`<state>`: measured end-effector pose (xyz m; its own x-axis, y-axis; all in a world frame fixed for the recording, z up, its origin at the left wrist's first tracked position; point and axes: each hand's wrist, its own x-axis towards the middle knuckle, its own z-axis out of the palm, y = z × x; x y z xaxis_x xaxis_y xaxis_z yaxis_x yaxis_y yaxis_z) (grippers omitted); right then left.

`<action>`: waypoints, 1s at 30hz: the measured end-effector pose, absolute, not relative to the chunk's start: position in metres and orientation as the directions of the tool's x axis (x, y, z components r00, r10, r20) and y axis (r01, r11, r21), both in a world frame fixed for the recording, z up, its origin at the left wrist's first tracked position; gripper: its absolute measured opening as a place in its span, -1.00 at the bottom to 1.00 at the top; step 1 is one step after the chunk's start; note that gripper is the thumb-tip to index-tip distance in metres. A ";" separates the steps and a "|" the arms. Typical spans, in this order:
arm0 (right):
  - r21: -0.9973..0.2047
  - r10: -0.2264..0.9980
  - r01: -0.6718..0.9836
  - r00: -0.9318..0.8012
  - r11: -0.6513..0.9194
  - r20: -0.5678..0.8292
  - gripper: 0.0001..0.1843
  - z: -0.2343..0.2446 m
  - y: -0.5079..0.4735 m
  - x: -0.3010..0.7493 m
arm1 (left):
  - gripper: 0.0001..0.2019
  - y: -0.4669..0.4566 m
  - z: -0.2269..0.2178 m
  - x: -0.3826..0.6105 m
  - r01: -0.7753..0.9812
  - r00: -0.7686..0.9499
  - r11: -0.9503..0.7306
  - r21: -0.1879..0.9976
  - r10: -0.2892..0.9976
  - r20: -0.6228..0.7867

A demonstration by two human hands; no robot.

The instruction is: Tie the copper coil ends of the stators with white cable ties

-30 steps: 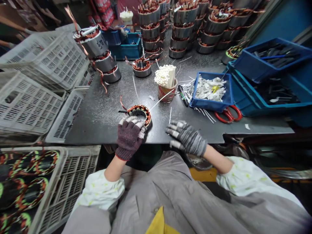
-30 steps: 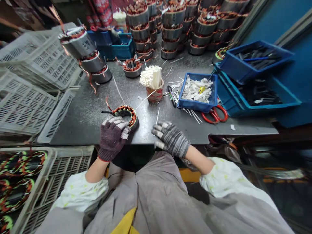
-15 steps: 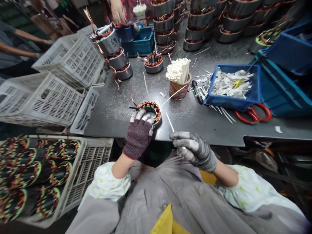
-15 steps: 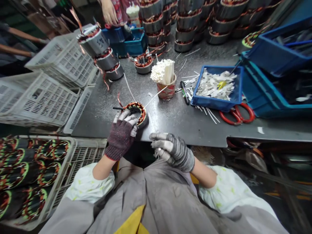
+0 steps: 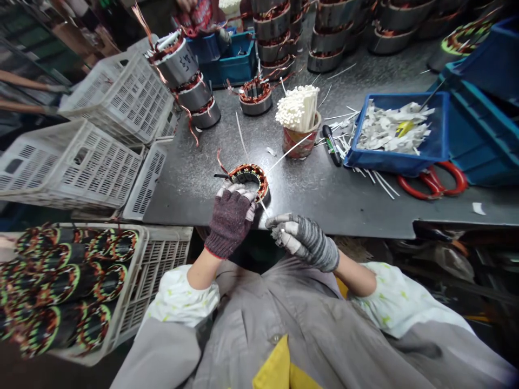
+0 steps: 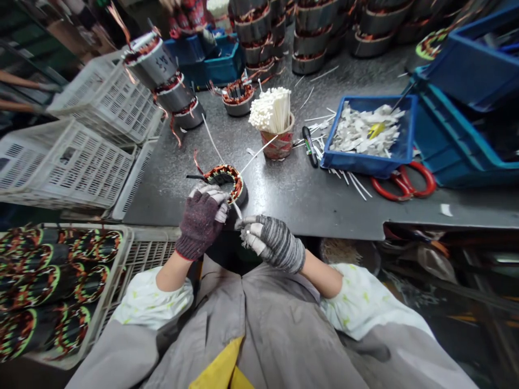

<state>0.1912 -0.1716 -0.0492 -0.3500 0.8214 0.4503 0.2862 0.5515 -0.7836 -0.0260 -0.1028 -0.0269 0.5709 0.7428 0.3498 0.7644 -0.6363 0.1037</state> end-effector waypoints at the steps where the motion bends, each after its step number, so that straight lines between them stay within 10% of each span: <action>1: -0.775 0.812 0.275 -0.334 0.569 0.478 -0.70 -0.048 -0.170 0.189 | -0.74 -0.103 -0.026 -0.026 0.768 0.569 -0.634 0.092 0.740 0.358; 7: -0.650 0.831 0.542 -0.188 0.532 0.523 -0.72 -0.036 -0.170 0.208 | -0.75 -0.103 -0.023 -0.026 0.736 0.599 -0.674 0.054 0.687 0.411; 11: -0.428 0.851 0.890 0.098 0.157 0.517 -0.67 -0.026 -0.156 0.267 | -0.79 -0.101 -0.025 -0.022 0.747 0.573 -0.665 0.009 0.650 0.499; 16: -0.193 0.899 0.950 0.296 -0.243 0.323 -0.63 -0.024 -0.114 0.343 | -0.80 -0.102 -0.025 -0.015 0.771 0.564 -0.633 -0.065 0.633 0.530; 30: -0.063 0.978 0.994 0.099 -0.089 0.184 -0.61 -0.032 -0.058 0.360 | -0.80 -0.099 -0.027 -0.019 0.743 0.577 -0.664 -0.088 0.567 0.588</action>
